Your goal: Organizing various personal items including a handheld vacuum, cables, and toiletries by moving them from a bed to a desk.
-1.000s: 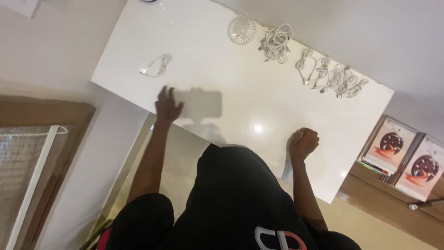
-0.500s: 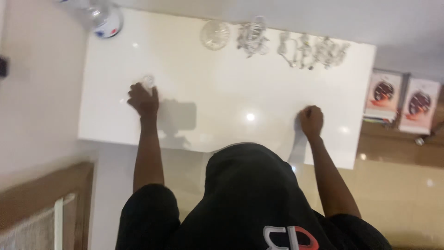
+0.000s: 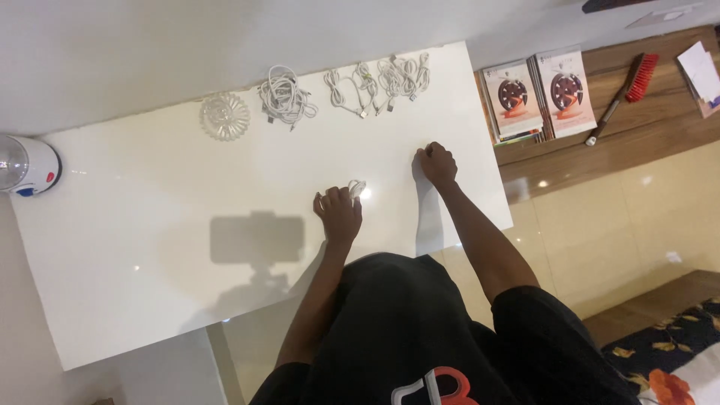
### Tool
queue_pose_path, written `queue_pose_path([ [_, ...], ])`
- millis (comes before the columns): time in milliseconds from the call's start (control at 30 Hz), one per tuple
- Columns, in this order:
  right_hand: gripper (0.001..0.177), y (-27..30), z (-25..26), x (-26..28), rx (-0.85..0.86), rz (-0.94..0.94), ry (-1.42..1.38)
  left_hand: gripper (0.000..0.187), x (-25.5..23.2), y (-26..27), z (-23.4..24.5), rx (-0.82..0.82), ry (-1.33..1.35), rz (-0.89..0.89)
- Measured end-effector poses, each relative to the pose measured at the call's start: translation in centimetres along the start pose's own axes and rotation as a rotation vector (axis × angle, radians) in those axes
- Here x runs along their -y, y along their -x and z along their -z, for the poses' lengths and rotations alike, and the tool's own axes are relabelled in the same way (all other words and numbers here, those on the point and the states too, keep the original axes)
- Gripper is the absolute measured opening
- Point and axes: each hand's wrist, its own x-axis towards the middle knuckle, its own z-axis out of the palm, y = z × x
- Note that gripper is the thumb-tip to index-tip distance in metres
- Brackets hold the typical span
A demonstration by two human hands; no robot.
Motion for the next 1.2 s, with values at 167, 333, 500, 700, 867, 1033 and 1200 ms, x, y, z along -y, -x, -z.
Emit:
queue_pose_path([
  [167,0.034,-6.6,2.1,0.5,-0.078,-0.025,-0.130,0.033,-1.9,-1.5,1.6,-0.025,0.056,0.064],
  [333,0.036,-12.9,3.8,1.7,-0.108,0.139,-0.197,0.034,-1.9,-1.6,0.2,-0.161,0.064,0.082],
  [500,0.034,-15.8,4.1,2.3,-0.197,0.384,-0.190,0.031,-2.7,-1.4,1.1,-0.142,0.001,0.146],
  [700,0.023,-17.7,6.0,2.7,-0.142,0.343,-0.163,0.031,-3.0,-1.9,1.2,-0.156,-0.004,0.139],
  [867,0.020,-18.8,6.3,2.0,-0.106,0.378,-0.153,0.034,-3.4,-2.0,1.3,-0.066,-0.019,0.169],
  [1033,0.019,-19.6,5.2,1.4,-0.086,0.371,-0.204,0.037,-2.7,-1.9,0.7,-0.003,-0.010,0.197],
  [1200,0.024,-16.1,3.6,-1.1,-0.225,0.544,-0.604,0.034,-3.3,-1.5,0.1,0.014,0.055,0.204],
])
